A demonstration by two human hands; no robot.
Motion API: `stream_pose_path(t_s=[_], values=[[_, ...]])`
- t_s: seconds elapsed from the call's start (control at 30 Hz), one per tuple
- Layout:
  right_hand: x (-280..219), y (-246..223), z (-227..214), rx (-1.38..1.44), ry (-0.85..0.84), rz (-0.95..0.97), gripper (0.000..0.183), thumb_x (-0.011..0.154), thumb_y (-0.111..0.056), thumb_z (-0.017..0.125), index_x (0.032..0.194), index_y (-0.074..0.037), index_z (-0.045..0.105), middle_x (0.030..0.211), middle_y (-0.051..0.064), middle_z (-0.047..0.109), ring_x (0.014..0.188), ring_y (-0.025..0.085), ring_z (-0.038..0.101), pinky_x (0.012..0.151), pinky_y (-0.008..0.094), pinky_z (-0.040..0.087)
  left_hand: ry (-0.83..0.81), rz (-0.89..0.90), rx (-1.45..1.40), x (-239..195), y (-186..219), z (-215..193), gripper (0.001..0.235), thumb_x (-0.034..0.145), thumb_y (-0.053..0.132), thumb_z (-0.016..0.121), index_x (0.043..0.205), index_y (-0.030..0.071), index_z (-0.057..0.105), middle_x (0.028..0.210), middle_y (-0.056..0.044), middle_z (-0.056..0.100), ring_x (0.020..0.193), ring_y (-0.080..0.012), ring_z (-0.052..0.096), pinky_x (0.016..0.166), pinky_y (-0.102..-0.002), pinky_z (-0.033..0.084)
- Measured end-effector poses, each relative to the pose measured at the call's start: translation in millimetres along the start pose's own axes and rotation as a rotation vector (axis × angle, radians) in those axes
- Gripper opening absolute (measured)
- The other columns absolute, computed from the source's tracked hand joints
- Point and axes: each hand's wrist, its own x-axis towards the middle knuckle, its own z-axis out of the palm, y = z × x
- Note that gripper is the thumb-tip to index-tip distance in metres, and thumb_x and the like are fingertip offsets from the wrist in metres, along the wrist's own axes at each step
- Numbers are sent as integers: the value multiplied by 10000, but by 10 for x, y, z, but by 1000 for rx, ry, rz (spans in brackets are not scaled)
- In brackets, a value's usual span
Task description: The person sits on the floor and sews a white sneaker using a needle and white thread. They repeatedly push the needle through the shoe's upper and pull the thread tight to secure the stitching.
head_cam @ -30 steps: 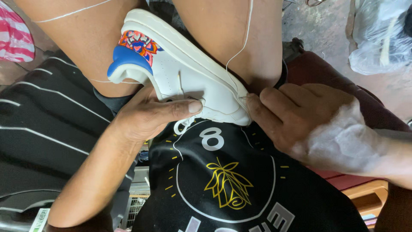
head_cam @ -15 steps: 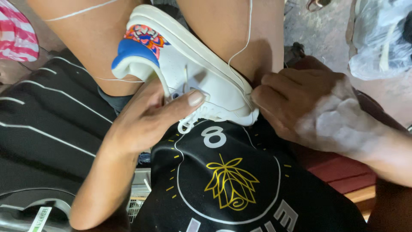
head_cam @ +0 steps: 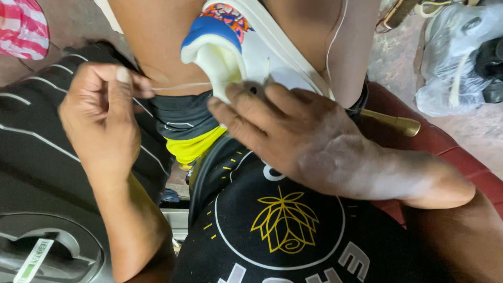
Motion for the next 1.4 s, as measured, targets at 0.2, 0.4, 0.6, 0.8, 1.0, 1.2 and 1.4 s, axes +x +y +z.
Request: stream_pose_path(t_s=[0.2, 0.4, 0.6, 0.8, 1.0, 1.2, 1.4], values=[[-203, 45, -91, 198, -94, 10, 282, 743, -57, 748, 1018, -64, 684, 1216, 59, 612, 970, 255, 683, 749, 387, 589, 111, 517, 406, -187, 152, 88, 233, 1066, 33, 645, 1295, 38, 605, 1370, -139, 579, 1182, -294, 657, 978, -344, 574], [-394, 33, 127, 267, 20, 46, 253, 787, -43, 773, 1031, -32, 705, 1253, 62, 595, 846, 220, 680, 720, 360, 583, -139, 482, 308, -159, 106, 361, 232, 975, 154, 845, 1052, 56, 649, 890, -38, 594, 787, -233, 626, 739, -372, 534], [-371, -17, 241, 281, 85, 55, 216, 827, -11, 752, 1032, -42, 695, 1250, 56, 598, 920, 217, 704, 821, 362, 640, -223, 266, -67, -160, 210, 182, 86, 984, 57, 717, 976, -4, 656, 974, -135, 662, 631, -120, 561, 588, -283, 456], [-404, 14, 254, 343, 96, 38, 171, 859, -53, 752, 1017, -36, 688, 1279, 62, 602, 974, 255, 724, 796, 354, 615, -521, -123, -972, -61, 311, 280, 123, 1094, 126, 582, 1144, 35, 649, 854, -54, 683, 667, -97, 599, 574, -209, 488], [-480, 43, 332, 317, 125, -93, 227, 853, -110, 731, 1067, -38, 710, 1310, 91, 593, 1081, 256, 682, 895, 375, 600, -326, 484, 260, 7, 591, 613, 107, 1110, 101, 587, 1092, 12, 642, 986, -175, 721, 887, -362, 706, 769, -427, 552], [-513, 88, 291, 348, 81, -207, 153, 889, -213, 735, 940, -72, 704, 1244, 61, 631, 931, 189, 618, 789, 369, 563, -565, 420, 210, 149, 714, 722, 103, 949, 91, 646, 919, -2, 678, 789, -221, 685, 733, -409, 685, 643, -478, 532], [-456, 32, 325, 317, 89, -228, 205, 922, -199, 733, 953, 3, 725, 1108, 57, 610, 881, 168, 608, 755, 355, 589, -692, 710, 380, 223, 546, 903, 100, 747, 51, 677, 836, 20, 710, 771, -211, 684, 688, -436, 660, 596, -514, 502]])
